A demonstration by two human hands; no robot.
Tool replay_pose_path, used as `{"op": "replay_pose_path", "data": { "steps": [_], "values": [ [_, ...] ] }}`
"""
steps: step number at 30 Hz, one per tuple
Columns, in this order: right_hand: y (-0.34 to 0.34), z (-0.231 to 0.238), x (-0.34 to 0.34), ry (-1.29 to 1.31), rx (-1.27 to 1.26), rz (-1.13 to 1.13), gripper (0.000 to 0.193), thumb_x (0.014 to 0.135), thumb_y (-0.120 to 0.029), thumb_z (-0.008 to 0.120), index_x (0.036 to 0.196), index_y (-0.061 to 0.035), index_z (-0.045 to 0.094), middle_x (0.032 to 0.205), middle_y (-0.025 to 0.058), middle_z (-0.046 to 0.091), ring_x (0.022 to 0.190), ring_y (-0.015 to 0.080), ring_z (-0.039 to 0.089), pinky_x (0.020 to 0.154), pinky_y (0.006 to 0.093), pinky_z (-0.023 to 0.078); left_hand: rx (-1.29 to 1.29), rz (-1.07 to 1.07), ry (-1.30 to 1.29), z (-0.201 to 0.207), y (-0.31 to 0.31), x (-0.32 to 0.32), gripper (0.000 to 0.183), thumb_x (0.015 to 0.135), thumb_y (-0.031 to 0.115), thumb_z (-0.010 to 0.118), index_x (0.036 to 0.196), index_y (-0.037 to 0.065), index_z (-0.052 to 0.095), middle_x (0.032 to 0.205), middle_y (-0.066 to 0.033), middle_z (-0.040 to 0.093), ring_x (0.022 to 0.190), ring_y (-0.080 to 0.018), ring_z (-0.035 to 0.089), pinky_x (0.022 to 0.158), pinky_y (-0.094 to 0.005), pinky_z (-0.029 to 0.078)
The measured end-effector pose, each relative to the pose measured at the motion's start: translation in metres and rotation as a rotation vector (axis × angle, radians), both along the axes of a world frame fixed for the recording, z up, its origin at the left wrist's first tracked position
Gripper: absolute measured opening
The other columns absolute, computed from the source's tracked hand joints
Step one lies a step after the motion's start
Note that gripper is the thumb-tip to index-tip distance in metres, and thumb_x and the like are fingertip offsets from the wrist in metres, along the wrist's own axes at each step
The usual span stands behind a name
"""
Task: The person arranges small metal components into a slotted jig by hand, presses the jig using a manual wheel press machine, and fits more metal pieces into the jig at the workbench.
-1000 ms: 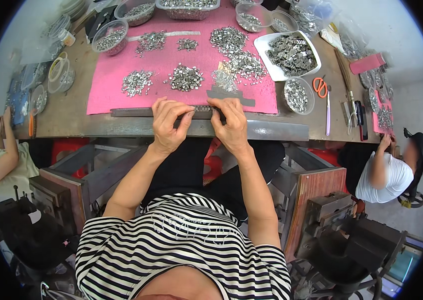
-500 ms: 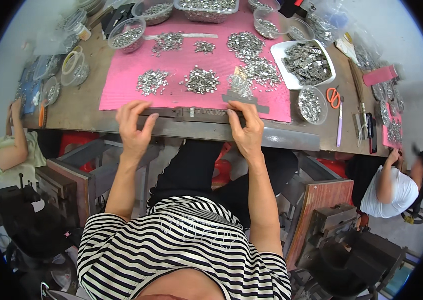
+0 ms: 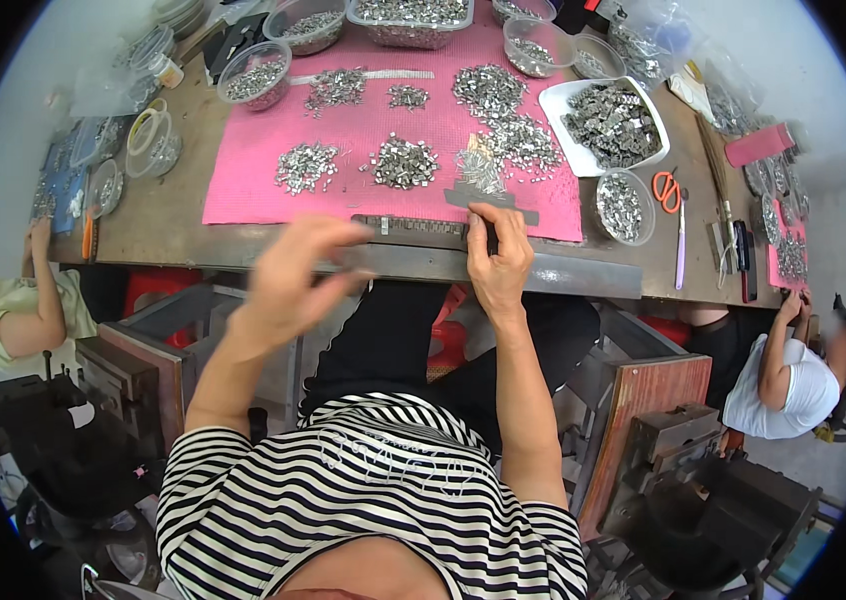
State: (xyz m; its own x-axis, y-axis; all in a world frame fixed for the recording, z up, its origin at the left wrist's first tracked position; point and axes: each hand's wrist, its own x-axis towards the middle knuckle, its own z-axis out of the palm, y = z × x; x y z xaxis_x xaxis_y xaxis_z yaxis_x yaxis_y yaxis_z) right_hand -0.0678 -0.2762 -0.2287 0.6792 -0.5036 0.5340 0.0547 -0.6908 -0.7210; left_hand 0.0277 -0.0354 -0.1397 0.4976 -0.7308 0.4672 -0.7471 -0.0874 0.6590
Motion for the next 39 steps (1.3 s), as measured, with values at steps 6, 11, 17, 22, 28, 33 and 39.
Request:
{"op": "replay_pose_path", "data": {
  "steps": [6, 11, 17, 22, 28, 33, 39],
  "values": [
    [-0.005, -0.005, -0.014, 0.095, -0.288, -0.241, 0.021, 0.090, -0.003, 0.069, 0.111, -0.0018, 0.069, 0.094, 0.0111, 0.062, 0.086, 0.0297, 0.062, 0.082, 0.0397, 0.047, 0.029, 0.114, -0.270, -0.075, -0.083, 0.007, 0.040, 0.078, 0.024, 0.081, 0.115, 0.012, 0.072, 0.098, -0.0053, 0.056, 0.096, -0.0245, 0.053, 0.087, -0.0417, 0.039],
    [0.007, 0.000, -0.030, -0.049, 0.524, 0.013, 0.012, 0.097, -0.001, 0.066, 0.104, 0.0041, 0.074, 0.098, 0.0049, 0.065, 0.085, 0.0107, 0.060, 0.073, 0.0247, 0.047, 0.045, 0.313, -0.335, -0.086, -0.072, -0.003, 0.042, 0.080, 0.031, 0.079, 0.120, 0.019, 0.075, 0.113, -0.0051, 0.061, 0.106, -0.0256, 0.054, 0.095, -0.0451, 0.034],
    [0.025, 0.007, -0.039, -0.074, 0.683, 0.066, 0.014, 0.100, -0.003, 0.062, 0.106, 0.0052, 0.071, 0.107, 0.0077, 0.067, 0.090, 0.0138, 0.066, 0.081, 0.0272, 0.052, 0.002, 0.352, -0.312, -0.097, -0.073, -0.012, 0.037, 0.080, 0.025, 0.081, 0.115, 0.016, 0.075, 0.107, -0.0002, 0.067, 0.110, -0.0228, 0.059, 0.106, -0.0542, 0.029],
    [0.016, -0.003, -0.042, -0.026, 0.373, 0.034, 0.006, 0.095, 0.000, 0.068, 0.098, 0.0034, 0.070, 0.099, 0.0080, 0.069, 0.086, 0.0140, 0.064, 0.077, 0.0270, 0.050, -0.060, 0.339, -0.307, -0.101, -0.071, -0.021, 0.030, 0.083, 0.020, 0.078, 0.113, 0.015, 0.073, 0.113, 0.0003, 0.068, 0.113, -0.0231, 0.059, 0.110, -0.0596, 0.026],
    [0.013, -0.005, -0.040, 0.042, 0.198, 0.002, 0.006, 0.093, -0.003, 0.071, 0.089, 0.0020, 0.069, 0.080, 0.0088, 0.069, 0.069, 0.0141, 0.061, 0.065, 0.0269, 0.048, -0.047, 0.399, -0.206, -0.100, -0.077, -0.028, 0.023, 0.083, 0.015, 0.076, 0.105, 0.015, 0.070, 0.111, 0.0009, 0.065, 0.106, -0.0198, 0.060, 0.101, -0.0496, 0.029],
    [-0.003, 0.001, -0.030, 0.091, 0.041, -0.022, 0.008, 0.094, -0.005, 0.068, 0.088, 0.0004, 0.069, 0.077, 0.0075, 0.068, 0.068, 0.0155, 0.062, 0.065, 0.0301, 0.049, -0.072, 0.343, -0.123, -0.079, -0.066, -0.018, 0.020, 0.083, 0.016, 0.078, 0.102, 0.016, 0.070, 0.105, 0.0009, 0.068, 0.100, -0.0194, 0.063, 0.099, -0.0468, 0.030],
    [-0.033, 0.043, 0.058, 0.126, -0.118, 0.176, 0.008, 0.091, -0.003, 0.068, 0.098, 0.0004, 0.069, 0.086, 0.0128, 0.065, 0.077, 0.0263, 0.064, 0.071, 0.0358, 0.050, 0.080, 0.503, -0.223, -0.074, -0.033, 0.076, 0.010, 0.085, 0.023, 0.077, 0.092, 0.016, 0.076, 0.091, -0.0013, 0.064, 0.094, -0.0223, 0.058, 0.099, -0.0479, 0.032]
  ]
}}
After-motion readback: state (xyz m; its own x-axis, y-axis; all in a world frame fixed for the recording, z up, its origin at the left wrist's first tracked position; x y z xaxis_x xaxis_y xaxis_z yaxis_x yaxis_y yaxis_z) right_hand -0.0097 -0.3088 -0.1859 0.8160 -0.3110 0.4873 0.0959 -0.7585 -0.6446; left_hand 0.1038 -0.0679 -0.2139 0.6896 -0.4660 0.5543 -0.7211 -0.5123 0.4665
